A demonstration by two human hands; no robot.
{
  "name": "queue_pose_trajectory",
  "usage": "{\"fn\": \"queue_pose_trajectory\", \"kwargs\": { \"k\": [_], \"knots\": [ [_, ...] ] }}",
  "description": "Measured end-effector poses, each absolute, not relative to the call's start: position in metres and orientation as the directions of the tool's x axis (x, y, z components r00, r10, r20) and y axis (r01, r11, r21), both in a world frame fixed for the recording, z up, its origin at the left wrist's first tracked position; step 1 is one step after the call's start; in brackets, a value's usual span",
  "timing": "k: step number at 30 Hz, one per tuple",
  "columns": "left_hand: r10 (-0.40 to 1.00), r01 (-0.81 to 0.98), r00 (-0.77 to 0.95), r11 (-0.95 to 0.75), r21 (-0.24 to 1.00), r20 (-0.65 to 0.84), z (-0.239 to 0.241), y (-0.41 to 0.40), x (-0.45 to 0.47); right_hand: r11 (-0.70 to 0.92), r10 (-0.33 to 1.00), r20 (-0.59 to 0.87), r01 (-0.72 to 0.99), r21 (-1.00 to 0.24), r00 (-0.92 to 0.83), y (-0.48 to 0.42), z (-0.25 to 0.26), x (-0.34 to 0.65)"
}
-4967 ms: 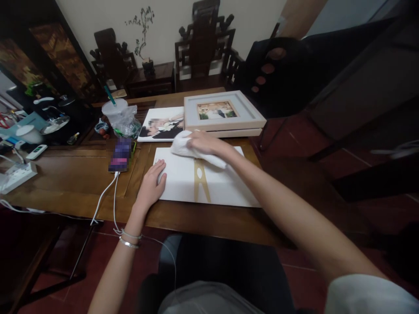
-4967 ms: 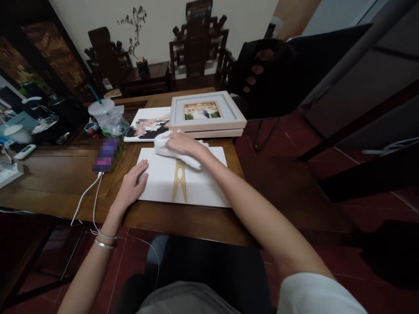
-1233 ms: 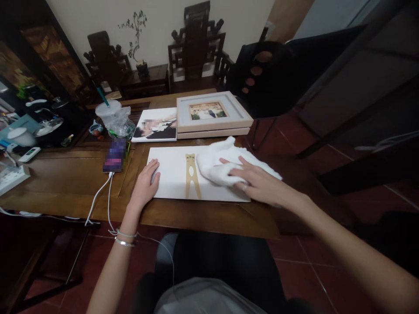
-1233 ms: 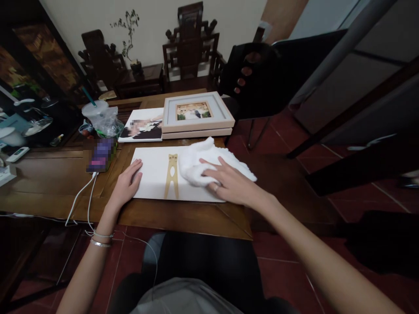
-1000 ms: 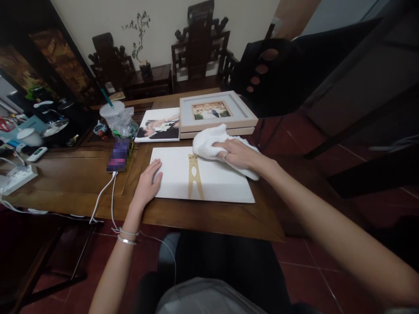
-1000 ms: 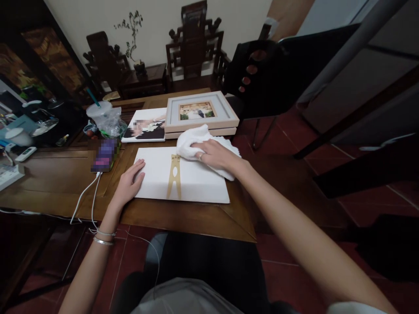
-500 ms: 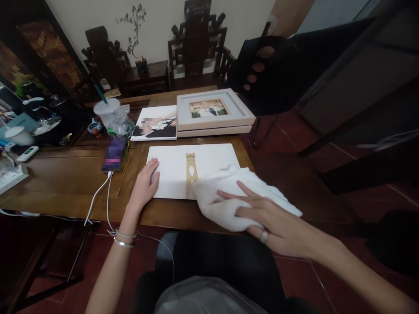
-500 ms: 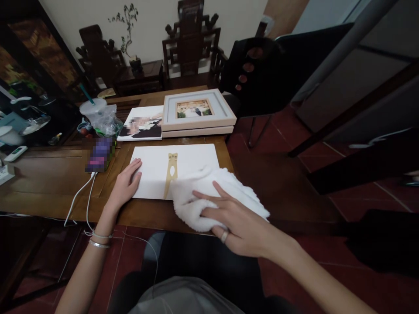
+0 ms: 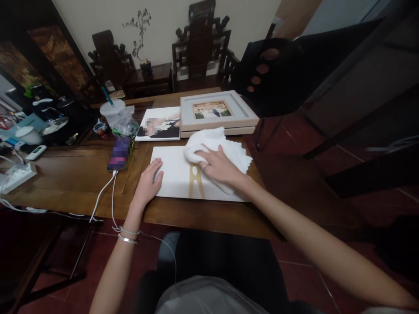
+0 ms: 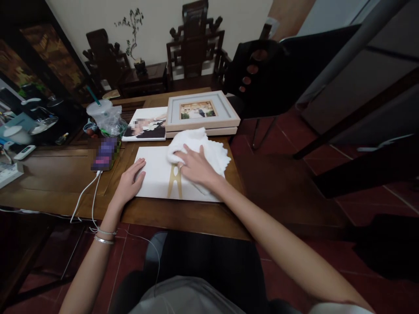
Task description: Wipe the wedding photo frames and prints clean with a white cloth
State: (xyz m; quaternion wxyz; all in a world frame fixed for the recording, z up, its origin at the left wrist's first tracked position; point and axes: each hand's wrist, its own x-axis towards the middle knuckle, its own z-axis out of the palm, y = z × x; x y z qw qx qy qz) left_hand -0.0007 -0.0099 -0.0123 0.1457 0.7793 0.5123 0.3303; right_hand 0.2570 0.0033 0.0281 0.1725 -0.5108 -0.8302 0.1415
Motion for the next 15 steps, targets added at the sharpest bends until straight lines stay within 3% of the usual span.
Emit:
{"fn": "queue_pose_trajectory", "kwargs": {
  "k": [3, 5, 11, 15],
  "knots": [
    [0.895, 0.704, 0.260, -0.433, 0.563, 0.364, -0.012, -0.011, 0.000, 0.604, 0.795, 0.139, 0.746, -0.281, -0.591, -0.027, 0.024, 0.241],
    [0.893, 0.701, 0.267, -0.438, 0.563, 0.362, -0.012, -0.011, 0.000, 0.701, 0.707, 0.140, 0.663, -0.261, -0.693, -0.055, 0.024, 0.240],
    [0.896, 0.711, 0.292, -0.437, 0.551, 0.334, -0.014, -0.012, 0.001, 0.833, 0.482, 0.171, 0.388, -0.394, -0.860, -0.094, 0.030, 0.268],
    [0.904, 0.725, 0.293, -0.422, 0.544, 0.310, -0.014, -0.012, 0.001, 0.792, 0.533, 0.168, 0.418, -0.445, -0.829, -0.060, 0.034, 0.282]
  ]
}}
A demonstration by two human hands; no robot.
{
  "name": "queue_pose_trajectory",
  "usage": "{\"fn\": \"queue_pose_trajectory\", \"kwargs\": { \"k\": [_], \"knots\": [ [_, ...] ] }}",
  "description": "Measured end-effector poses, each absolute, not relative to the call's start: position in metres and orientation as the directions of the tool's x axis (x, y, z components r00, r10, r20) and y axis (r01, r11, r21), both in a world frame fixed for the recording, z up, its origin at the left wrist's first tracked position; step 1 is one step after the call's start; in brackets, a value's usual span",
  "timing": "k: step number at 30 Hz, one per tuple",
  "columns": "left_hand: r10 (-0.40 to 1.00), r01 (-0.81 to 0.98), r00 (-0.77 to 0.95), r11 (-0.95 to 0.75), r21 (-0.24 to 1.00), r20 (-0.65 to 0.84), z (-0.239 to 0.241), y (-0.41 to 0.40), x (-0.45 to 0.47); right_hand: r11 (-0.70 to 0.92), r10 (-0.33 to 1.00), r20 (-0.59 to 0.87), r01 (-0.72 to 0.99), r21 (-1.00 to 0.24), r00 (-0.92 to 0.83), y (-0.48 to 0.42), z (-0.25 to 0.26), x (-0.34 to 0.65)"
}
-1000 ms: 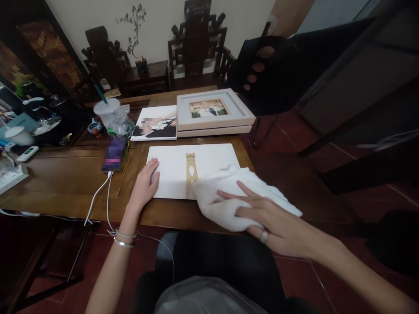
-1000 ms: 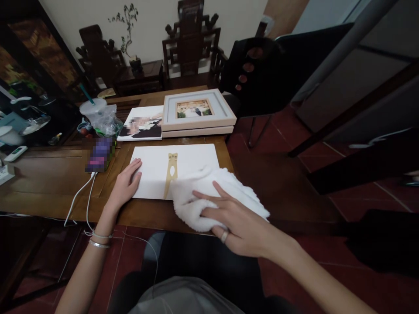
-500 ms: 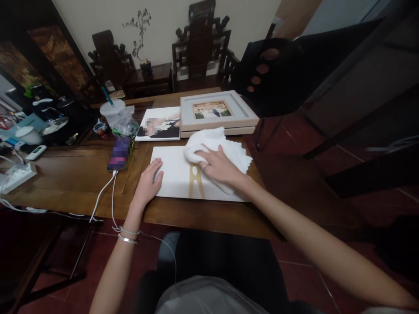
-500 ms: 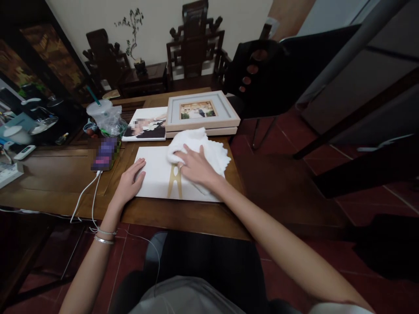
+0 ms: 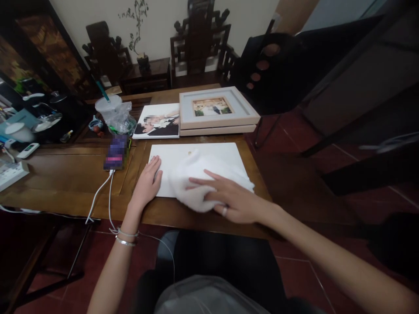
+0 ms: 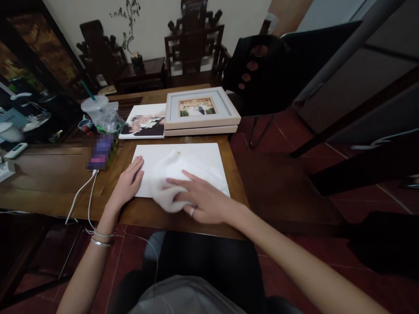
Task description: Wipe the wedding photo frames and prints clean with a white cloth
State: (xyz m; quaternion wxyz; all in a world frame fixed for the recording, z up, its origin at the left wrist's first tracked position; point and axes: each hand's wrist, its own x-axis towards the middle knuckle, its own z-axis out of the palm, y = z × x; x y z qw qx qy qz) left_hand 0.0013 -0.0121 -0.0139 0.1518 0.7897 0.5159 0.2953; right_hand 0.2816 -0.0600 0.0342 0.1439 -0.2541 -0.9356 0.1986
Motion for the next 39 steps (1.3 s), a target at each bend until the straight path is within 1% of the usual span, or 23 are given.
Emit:
{"fn": "queue_pose_trajectory", "kwargs": {
  "k": [3, 5, 7, 9, 11, 13, 15, 18, 20, 22, 23, 25, 28, 31, 33, 35, 37, 39],
  "knots": [
    [0.906, 0.725, 0.303, -0.421, 0.545, 0.296, -0.013, -0.012, 0.001, 0.691, 0.684, 0.152, 0.568, -0.448, -0.713, -0.021, 0.035, 0.276],
    [0.904, 0.719, 0.308, -0.426, 0.549, 0.298, -0.013, -0.011, 0.001, 0.626, 0.757, 0.143, 0.643, -0.441, -0.638, 0.000, 0.034, 0.264],
    [0.901, 0.715, 0.307, -0.430, 0.551, 0.305, -0.014, -0.011, 0.000, 0.582, 0.803, 0.138, 0.714, -0.390, -0.579, 0.011, 0.031, 0.249],
    [0.899, 0.710, 0.305, -0.435, 0.554, 0.314, -0.015, -0.010, -0.001, 0.566, 0.823, 0.140, 0.771, -0.291, -0.551, 0.010, 0.027, 0.234],
    [0.898, 0.706, 0.299, -0.435, 0.558, 0.322, -0.016, -0.010, -0.001, 0.589, 0.808, 0.144, 0.783, -0.199, -0.572, -0.003, 0.024, 0.224],
    [0.899, 0.706, 0.293, -0.433, 0.561, 0.326, -0.016, -0.010, -0.001, 0.646, 0.763, 0.135, 0.744, -0.169, -0.632, -0.026, 0.024, 0.218],
    [0.898, 0.707, 0.297, -0.436, 0.556, 0.326, -0.016, -0.011, -0.001, 0.716, 0.695, 0.113, 0.670, -0.197, -0.710, -0.052, 0.027, 0.219],
    [0.893, 0.699, 0.317, -0.447, 0.558, 0.318, -0.015, -0.011, -0.002, 0.799, 0.563, 0.079, 0.517, -0.309, -0.823, -0.083, 0.035, 0.228],
    [0.897, 0.694, 0.318, -0.441, 0.570, 0.307, -0.014, -0.011, -0.002, 0.811, 0.494, 0.078, 0.426, -0.400, -0.866, -0.091, 0.041, 0.237],
    [0.902, 0.698, 0.312, -0.430, 0.572, 0.297, -0.014, -0.012, -0.001, 0.796, 0.467, 0.092, 0.372, -0.478, -0.879, -0.086, 0.044, 0.247],
    [0.903, 0.703, 0.312, -0.428, 0.568, 0.295, -0.014, -0.012, -0.001, 0.782, 0.475, 0.103, 0.365, -0.505, -0.874, -0.079, 0.045, 0.252],
    [0.902, 0.710, 0.312, -0.430, 0.557, 0.298, -0.014, -0.012, 0.000, 0.750, 0.534, 0.120, 0.404, -0.525, -0.837, -0.059, 0.044, 0.258],
    [0.901, 0.705, 0.301, -0.431, 0.563, 0.313, -0.015, -0.011, 0.001, 0.677, 0.680, 0.111, 0.562, -0.475, -0.725, -0.024, 0.039, 0.256],
    [0.914, 0.672, 0.271, -0.404, 0.620, 0.302, -0.014, -0.011, 0.001, 0.601, 0.777, 0.077, 0.699, -0.388, -0.625, 0.001, 0.037, 0.236],
    [0.937, 0.624, 0.213, -0.348, 0.700, 0.277, -0.012, -0.009, 0.001, 0.556, 0.820, 0.055, 0.768, -0.317, -0.570, 0.006, 0.037, 0.217],
    [0.960, 0.521, 0.125, -0.279, 0.807, 0.251, -0.011, -0.008, -0.001, 0.548, 0.830, 0.043, 0.800, -0.246, -0.555, 0.001, 0.036, 0.197],
    [0.968, 0.366, 0.040, -0.244, 0.898, 0.247, -0.010, -0.006, -0.004, 0.633, 0.768, 0.059, 0.743, -0.216, -0.638, -0.012, 0.036, 0.184],
    [0.966, 0.224, -0.023, -0.248, 0.943, 0.259, -0.009, -0.005, -0.007, 0.766, 0.631, 0.098, 0.598, -0.236, -0.769, -0.028, 0.035, 0.179]
  ]
}}
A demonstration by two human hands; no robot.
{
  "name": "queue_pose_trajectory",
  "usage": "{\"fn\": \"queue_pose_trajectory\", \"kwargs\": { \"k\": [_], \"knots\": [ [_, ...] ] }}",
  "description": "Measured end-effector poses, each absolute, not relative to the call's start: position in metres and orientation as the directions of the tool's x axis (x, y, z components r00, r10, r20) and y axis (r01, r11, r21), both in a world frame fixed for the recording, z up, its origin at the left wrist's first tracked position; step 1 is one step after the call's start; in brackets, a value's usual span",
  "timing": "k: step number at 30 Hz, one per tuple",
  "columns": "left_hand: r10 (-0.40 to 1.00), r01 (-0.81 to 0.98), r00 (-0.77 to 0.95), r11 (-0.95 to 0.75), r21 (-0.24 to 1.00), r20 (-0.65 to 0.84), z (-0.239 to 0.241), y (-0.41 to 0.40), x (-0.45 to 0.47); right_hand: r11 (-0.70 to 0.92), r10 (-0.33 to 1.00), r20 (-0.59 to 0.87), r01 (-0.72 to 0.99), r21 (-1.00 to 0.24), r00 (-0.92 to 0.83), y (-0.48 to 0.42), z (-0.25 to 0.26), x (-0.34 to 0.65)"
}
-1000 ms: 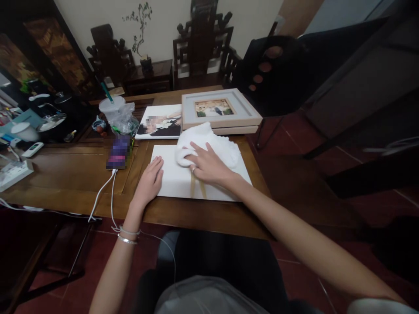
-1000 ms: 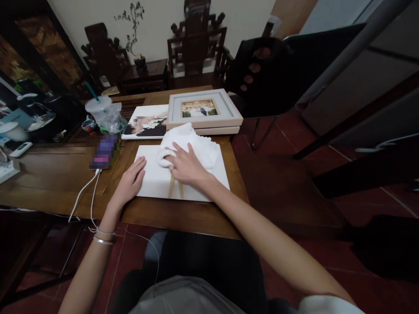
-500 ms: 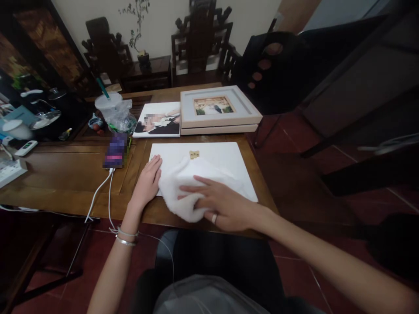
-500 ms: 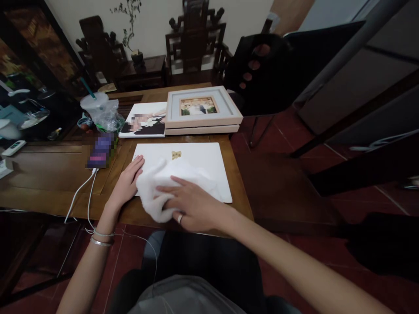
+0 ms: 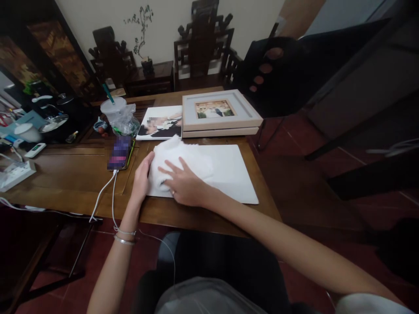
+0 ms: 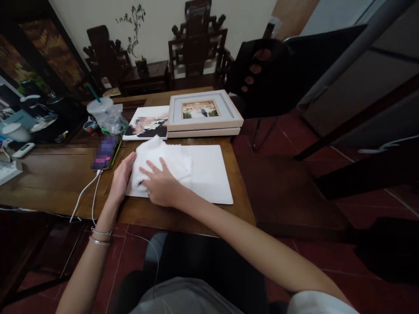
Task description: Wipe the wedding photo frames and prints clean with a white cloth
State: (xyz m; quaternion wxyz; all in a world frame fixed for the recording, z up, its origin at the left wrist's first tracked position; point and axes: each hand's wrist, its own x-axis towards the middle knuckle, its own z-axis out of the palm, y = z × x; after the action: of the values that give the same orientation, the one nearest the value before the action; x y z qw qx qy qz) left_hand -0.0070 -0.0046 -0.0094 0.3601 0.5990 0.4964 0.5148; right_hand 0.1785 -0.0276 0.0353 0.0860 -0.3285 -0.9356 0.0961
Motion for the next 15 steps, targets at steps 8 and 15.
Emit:
{"fn": "queue_pose_trajectory", "kwargs": {
  "k": [8, 15],
  "knots": [
    [0.971, 0.430, 0.021, -0.225, 0.874, 0.240, -0.002, -0.013, 0.001, 0.791, 0.457, 0.057, 0.376, -0.482, -0.888, -0.057, 0.056, 0.227],
    [0.918, 0.709, 0.238, -0.387, 0.589, 0.317, -0.010, -0.014, 0.004, 0.534, 0.812, 0.026, 0.723, -0.439, -0.583, 0.000, 0.056, 0.244]
  ]
}}
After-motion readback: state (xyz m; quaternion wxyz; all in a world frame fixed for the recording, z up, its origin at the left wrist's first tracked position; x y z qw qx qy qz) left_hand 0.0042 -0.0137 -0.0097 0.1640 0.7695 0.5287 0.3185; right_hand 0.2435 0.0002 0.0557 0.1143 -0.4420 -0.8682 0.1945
